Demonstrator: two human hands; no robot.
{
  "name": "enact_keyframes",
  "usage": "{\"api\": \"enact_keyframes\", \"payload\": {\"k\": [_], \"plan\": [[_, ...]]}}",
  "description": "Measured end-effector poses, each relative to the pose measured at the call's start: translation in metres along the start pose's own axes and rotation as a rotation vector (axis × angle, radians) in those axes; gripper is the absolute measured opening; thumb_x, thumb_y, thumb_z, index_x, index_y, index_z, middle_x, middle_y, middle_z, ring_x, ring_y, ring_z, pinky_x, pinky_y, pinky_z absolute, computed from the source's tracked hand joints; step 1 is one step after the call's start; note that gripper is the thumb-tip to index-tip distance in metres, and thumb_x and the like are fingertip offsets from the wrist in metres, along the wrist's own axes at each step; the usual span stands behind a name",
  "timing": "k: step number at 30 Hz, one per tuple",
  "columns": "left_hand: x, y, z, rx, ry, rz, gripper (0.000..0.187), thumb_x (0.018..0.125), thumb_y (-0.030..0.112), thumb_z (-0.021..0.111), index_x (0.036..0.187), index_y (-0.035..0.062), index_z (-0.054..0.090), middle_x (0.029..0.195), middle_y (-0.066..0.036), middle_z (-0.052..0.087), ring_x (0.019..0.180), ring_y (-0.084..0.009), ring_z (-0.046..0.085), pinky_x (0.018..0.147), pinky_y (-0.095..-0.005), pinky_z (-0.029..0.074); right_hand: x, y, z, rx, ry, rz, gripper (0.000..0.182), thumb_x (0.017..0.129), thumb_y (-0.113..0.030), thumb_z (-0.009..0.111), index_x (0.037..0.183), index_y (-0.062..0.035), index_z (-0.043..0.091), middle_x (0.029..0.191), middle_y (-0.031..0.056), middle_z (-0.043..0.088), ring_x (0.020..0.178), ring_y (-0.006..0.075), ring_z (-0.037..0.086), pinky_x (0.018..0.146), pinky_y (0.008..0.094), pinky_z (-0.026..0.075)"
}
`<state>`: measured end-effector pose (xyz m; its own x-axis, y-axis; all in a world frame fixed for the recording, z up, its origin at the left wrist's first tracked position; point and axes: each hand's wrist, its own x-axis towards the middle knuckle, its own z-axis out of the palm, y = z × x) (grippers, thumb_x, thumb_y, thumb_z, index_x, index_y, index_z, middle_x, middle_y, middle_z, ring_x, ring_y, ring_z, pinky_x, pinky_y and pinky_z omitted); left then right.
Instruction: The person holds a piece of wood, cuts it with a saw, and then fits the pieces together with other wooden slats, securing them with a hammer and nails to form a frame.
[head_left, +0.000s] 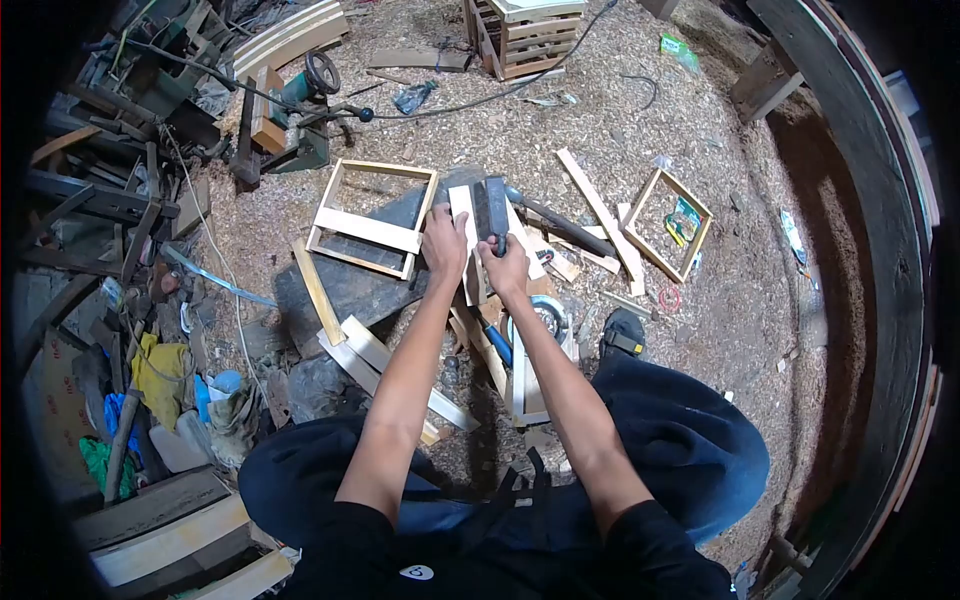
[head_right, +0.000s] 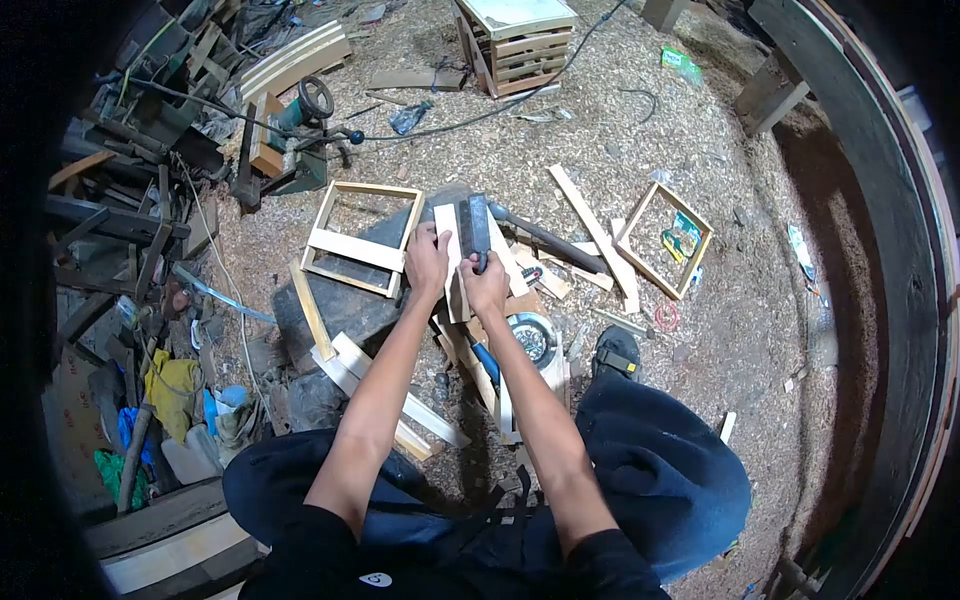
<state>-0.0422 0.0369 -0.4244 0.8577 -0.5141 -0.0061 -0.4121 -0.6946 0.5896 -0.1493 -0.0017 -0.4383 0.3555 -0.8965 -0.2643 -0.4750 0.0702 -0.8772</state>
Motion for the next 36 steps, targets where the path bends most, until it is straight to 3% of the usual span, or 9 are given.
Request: {"api": "enact_keyframes", "payload": {"k": [7,10,14,21,25,27,31,33,36], "plan": [[-0.02,-0.006,-0.009,-0.167,0.095,-0.047,0.027,0.089,0.01,0.049,0.113,0.0012,0.059,0.102,-0.019,0.066,0.096,-0.0352,0.063,0.084,-0.0446,0.049,0.016,0.002,0.021,0.016,0.015,0.056,0.022,0.078,-0.021,0.07,0.088,-0.0021,0.064,0.074,0.0109,0.068,0.071,0.0216,0.067,0.07,0.0355,0.052],[-0.024,-0.007,-0.017,-0.28,0.144,0.05,0.028,0.089,0.006,0.047,0.114,0.0013,0.058,0.103,-0.017,0.067,0.096,-0.0335,0.064,0.084,-0.0427,0.049,0.015,-0.007,0.01,-0.006,-0.022,0.018,0.02,0.081,-0.022,0.062,0.087,-0.0033,0.062,0.08,0.0186,0.068,0.08,0.0333,0.067,0.076,0.0416,0.051],[-0.055,0.004,-0.021,-0.3,0.092,0.127,0.026,0.085,0.009,0.056,0.11,0.0045,0.06,0.093,-0.013,0.065,0.091,-0.0327,0.062,0.082,-0.0421,0.048,-0.004,0.0,-0.02,0.101,0.047,-0.094,0.018,0.08,-0.017,0.069,0.08,-0.0019,0.059,0.072,0.0081,0.066,0.066,0.0168,0.064,0.065,0.0323,0.05],[-0.12,0.015,-0.003,-0.284,-0.145,0.194,0.02,0.085,0.019,0.063,0.103,0.0094,0.063,0.089,-0.011,0.064,0.083,-0.0302,0.063,0.073,-0.0415,0.049,-0.055,0.033,-0.084,0.043,0.19,-0.109,0.026,0.077,-0.023,0.069,0.082,-0.0014,0.055,0.072,0.0142,0.063,0.068,0.0305,0.063,0.068,0.0422,0.048],[-0.163,0.006,0.016,-0.137,-0.276,0.267,0.019,0.081,0.019,0.068,0.096,0.0083,0.066,0.082,-0.01,0.063,0.084,-0.0296,0.063,0.074,-0.041,0.049,-0.077,0.073,-0.101,0.005,0.263,-0.053,0.027,0.078,-0.022,0.069,0.085,-0.0012,0.054,0.074,0.0147,0.063,0.07,0.0327,0.063,0.068,0.043,0.048],[-0.178,-0.011,0.029,0.019,-0.192,0.548,0.021,0.078,0.021,0.071,0.096,0.011,0.067,0.094,-0.011,0.063,0.095,-0.03,0.06,0.081,-0.0405,0.048,-0.089,0.087,-0.109,0.008,0.254,0.012,0.027,0.078,-0.022,0.068,0.088,-0.0013,0.054,0.075,0.015,0.063,0.072,0.0345,0.063,0.069,0.0444,0.048],[-0.198,-0.022,0.034,0.223,-0.325,0.489,0.026,0.077,0.022,0.072,0.1,0.013,0.068,0.113,-0.007,0.062,0.105,-0.0296,0.056,0.091,-0.041,0.045,-0.102,0.115,-0.112,0.046,0.224,0.055,0.028,0.081,-0.022,0.067,0.092,-0.001,0.052,0.077,0.0166,0.063,0.075,0.0374,0.063,0.072,0.0453,0.048],[-0.196,-0.02,0.033,0.257,-0.383,0.448,0.025,0.077,0.022,0.071,0.1,0.0125,0.069,0.112,-0.007,0.063,0.107,-0.0281,0.055,0.091,-0.0417,0.044,-0.104,0.126,-0.107,0.018,0.251,0.02,0.028,0.079,-0.022,0.069,0.086,-0.0019,0.051,0.072,0.0117,0.058,0.066,0.0267,0.059,0.068,0.0401,0.047],[-0.195,-0.013,0.025,0.407,-0.335,0.543,0.017,0.077,0.021,0.07,0.088,0.0091,0.073,0.103,-0.01,0.066,0.105,-0.0291,0.055,0.089,-0.0403,0.042,-0.108,0.137,-0.104,-0.003,0.208,0.073,0.027,0.079,-0.021,0.069,0.086,-0.0021,0.051,0.073,0.0116,0.059,0.069,0.0275,0.06,0.069,0.0406,0.047]]}}
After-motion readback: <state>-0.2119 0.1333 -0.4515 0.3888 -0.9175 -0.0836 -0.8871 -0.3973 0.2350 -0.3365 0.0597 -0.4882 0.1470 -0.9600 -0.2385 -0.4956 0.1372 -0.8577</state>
